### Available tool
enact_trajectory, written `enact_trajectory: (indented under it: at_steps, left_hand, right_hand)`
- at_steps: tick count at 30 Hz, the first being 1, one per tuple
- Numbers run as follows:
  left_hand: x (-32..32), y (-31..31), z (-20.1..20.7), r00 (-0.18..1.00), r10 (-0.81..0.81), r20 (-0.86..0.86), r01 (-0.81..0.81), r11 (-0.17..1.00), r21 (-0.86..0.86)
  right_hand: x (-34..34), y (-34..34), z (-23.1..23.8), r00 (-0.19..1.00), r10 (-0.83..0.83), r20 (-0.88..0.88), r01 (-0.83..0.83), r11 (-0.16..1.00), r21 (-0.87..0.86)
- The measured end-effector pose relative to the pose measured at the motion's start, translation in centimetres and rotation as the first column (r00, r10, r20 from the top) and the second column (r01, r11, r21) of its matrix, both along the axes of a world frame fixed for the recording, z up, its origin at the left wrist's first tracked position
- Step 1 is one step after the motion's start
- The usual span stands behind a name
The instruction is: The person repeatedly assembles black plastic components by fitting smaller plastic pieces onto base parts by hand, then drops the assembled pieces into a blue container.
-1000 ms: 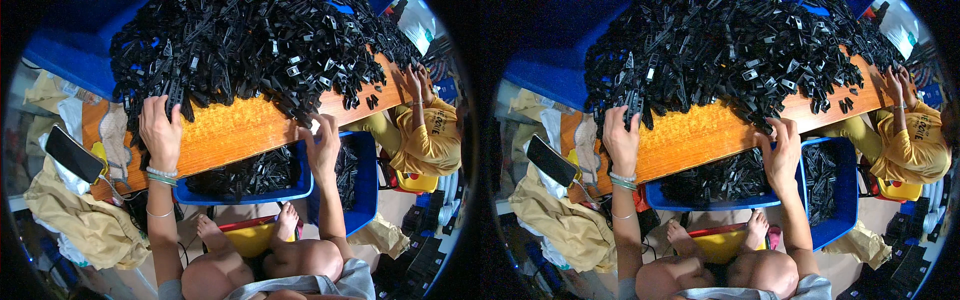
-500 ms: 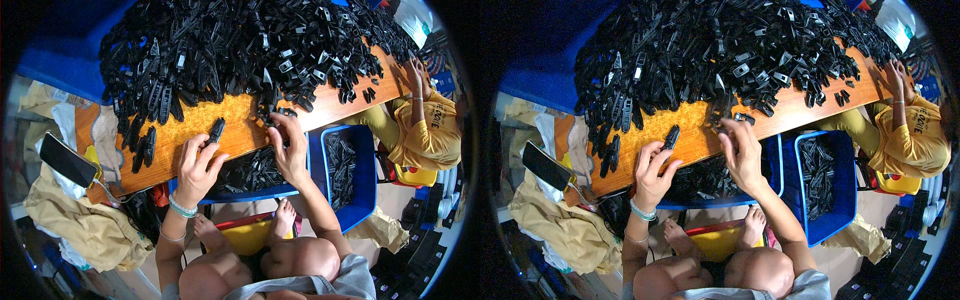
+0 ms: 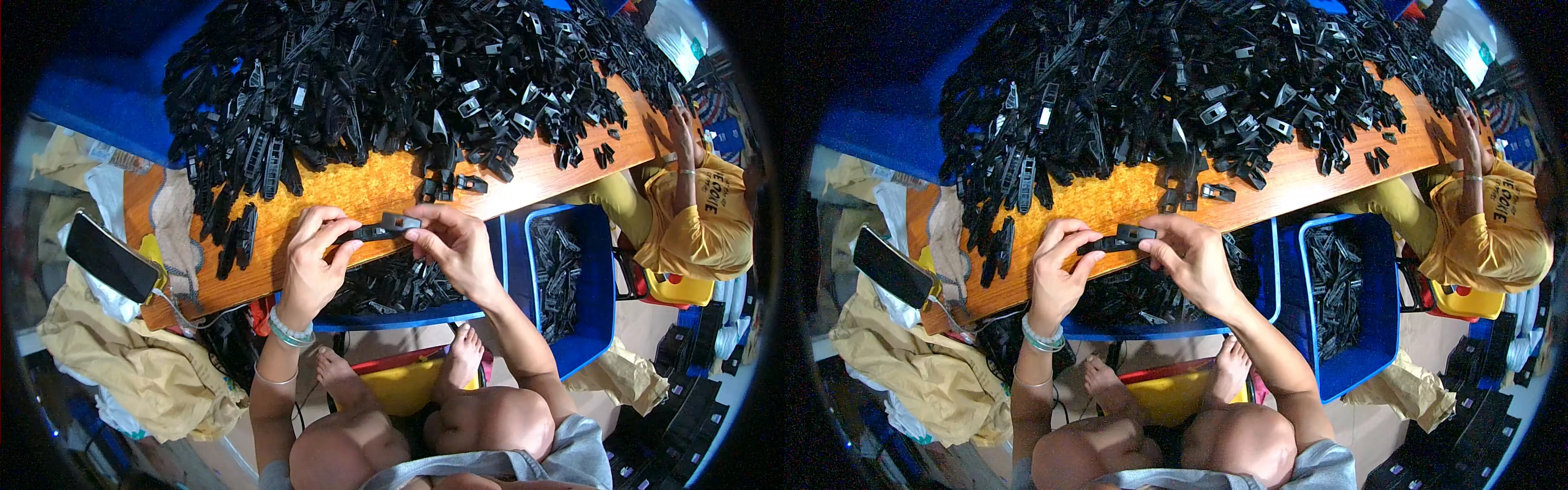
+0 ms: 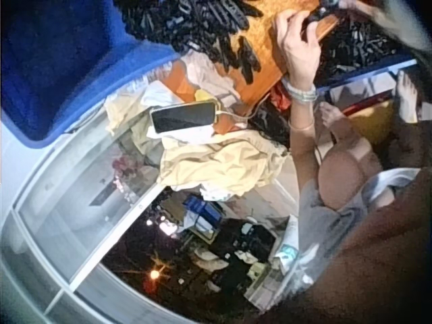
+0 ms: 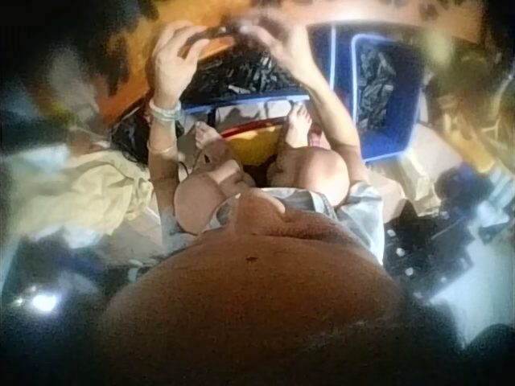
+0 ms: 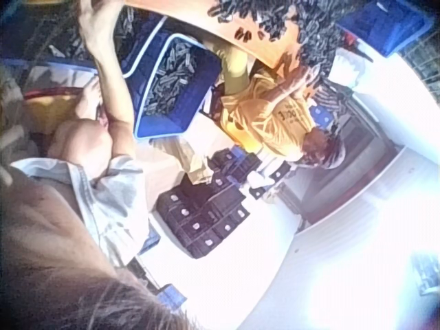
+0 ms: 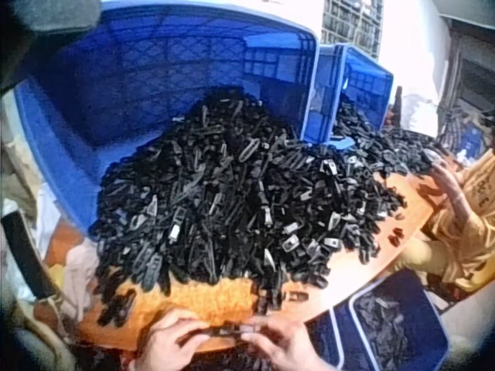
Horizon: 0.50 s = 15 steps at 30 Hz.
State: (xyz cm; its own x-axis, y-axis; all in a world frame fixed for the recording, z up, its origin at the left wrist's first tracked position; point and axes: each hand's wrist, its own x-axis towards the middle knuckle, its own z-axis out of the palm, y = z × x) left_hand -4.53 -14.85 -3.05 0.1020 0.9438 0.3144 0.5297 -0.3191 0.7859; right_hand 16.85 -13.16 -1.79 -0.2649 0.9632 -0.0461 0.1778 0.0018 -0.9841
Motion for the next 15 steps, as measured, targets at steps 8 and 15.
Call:
enact_trajectory:
  at_steps: [8, 15]
  left_hand:
    - [-0.6, 0.5, -0.4, 0.999, -0.033, 0.007, 0.033, 0.999, 0.035]
    - [-0.4, 0.8, -0.2, 0.995, -0.092, 0.045, 0.089, 0.994, 0.061]
  right_hand:
    - [0.7, 0.9, -0.8, 0.939, 0.002, 0.344, -0.162, 0.884, 0.438]
    - [-1.2, 0.7, -0.5, 0.952, 0.031, 0.304, -0.164, 0.891, 0.422]
